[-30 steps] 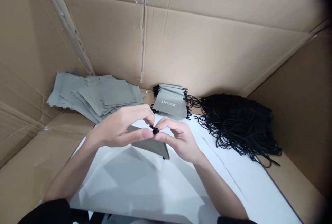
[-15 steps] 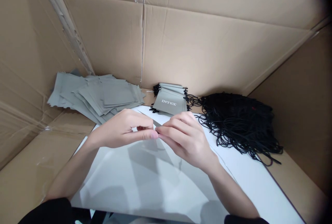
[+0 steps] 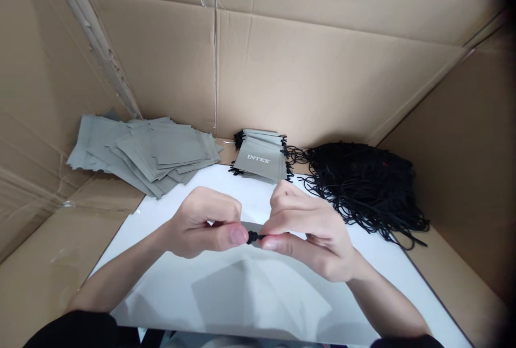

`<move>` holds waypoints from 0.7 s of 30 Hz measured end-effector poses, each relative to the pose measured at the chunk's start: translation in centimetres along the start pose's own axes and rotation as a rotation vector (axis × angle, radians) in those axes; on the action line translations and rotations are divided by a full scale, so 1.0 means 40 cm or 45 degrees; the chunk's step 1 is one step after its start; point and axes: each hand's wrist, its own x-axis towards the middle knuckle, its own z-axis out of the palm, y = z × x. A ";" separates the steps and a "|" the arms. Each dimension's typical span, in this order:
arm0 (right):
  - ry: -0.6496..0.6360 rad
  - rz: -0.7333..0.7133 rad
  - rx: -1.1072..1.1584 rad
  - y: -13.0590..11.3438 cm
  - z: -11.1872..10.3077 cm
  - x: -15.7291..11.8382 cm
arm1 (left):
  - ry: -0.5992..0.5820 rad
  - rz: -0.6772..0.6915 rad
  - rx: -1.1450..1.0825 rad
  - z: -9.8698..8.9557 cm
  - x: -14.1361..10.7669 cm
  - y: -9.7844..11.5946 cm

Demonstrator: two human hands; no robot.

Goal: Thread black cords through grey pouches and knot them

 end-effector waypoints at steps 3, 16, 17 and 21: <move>0.012 0.008 -0.066 -0.009 -0.002 -0.006 | 0.095 -0.090 -0.140 0.014 -0.001 0.004; 0.250 0.003 -0.336 0.002 0.036 0.015 | 0.080 -0.442 -0.254 0.002 0.014 0.004; 0.245 0.010 -0.330 0.003 0.036 0.013 | 0.076 -0.446 -0.242 0.002 0.015 0.004; 0.248 0.011 -0.291 0.010 0.037 0.008 | 0.046 -0.463 -0.270 0.004 0.016 -0.003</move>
